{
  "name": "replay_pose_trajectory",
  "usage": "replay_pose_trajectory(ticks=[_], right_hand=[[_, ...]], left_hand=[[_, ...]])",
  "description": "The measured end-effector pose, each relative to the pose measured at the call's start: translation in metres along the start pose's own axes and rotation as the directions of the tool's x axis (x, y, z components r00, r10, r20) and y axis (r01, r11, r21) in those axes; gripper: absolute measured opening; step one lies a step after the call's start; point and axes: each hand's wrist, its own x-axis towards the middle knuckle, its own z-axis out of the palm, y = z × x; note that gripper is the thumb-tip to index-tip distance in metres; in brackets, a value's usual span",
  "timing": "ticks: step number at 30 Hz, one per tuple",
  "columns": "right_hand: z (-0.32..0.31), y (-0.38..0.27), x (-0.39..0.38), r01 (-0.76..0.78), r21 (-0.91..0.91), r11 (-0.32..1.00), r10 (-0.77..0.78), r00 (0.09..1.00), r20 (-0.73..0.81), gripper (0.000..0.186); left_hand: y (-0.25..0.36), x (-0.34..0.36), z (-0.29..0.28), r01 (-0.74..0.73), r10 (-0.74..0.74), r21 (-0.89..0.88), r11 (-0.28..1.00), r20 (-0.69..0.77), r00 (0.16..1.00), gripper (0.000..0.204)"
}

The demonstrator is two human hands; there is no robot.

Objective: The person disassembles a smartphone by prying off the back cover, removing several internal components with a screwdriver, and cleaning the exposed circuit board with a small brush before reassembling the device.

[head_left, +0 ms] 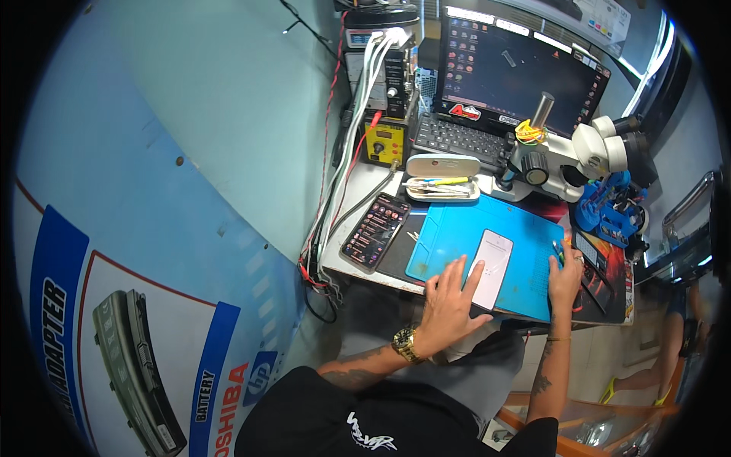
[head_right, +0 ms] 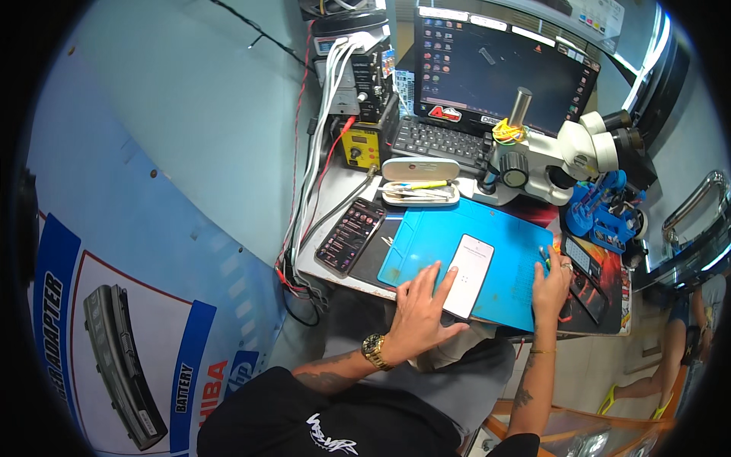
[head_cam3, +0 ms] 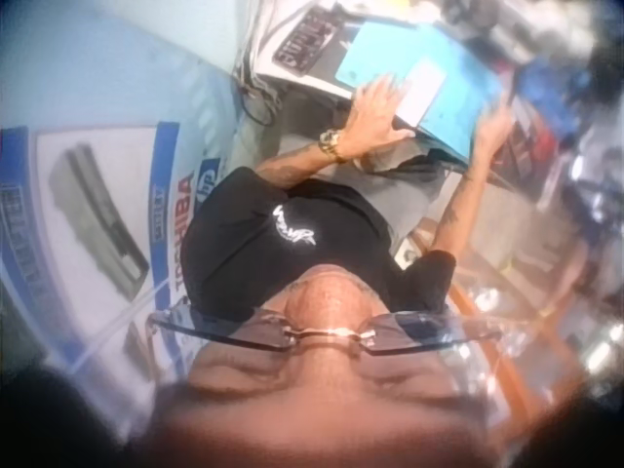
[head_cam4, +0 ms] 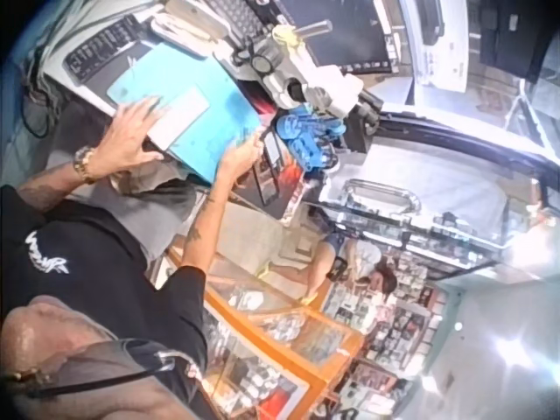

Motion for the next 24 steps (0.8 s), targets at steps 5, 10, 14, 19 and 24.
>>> replay_pose_trajectory(ticks=[5, 10, 14, 19, 24], right_hand=[[0.011, 0.003, -0.014, 0.047, -0.250, 0.967, -0.058, 0.998, -0.037, 0.044], [0.004, -0.016, -0.012, 0.038, -0.216, 0.976, -0.042, 0.999, -0.017, 0.039], [-0.003, -0.023, -0.012, 0.027, -0.184, 0.983, -0.031, 0.999, -0.020, 0.038], [-0.002, -0.022, -0.013, 0.027, -0.203, 0.979, -0.029, 1.000, -0.004, 0.037], [0.001, -0.014, -0.015, 0.032, -0.227, 0.973, -0.038, 0.999, -0.020, 0.037]], left_hand=[[-0.006, -0.002, 0.003, -0.036, 0.037, 0.047, 0.998, -0.007, 0.999, 0.101], [0.001, -0.004, 0.007, -0.012, 0.016, 0.090, 0.996, -0.046, 0.999, 0.103], [0.012, -0.003, 0.014, 0.021, -0.012, 0.098, 0.995, -0.087, 0.996, 0.102], [0.012, -0.005, 0.020, 0.044, -0.030, 0.116, 0.992, -0.117, 0.993, 0.100], [0.013, -0.003, 0.020, 0.037, -0.026, 0.083, 0.996, -0.134, 0.991, 0.098]])
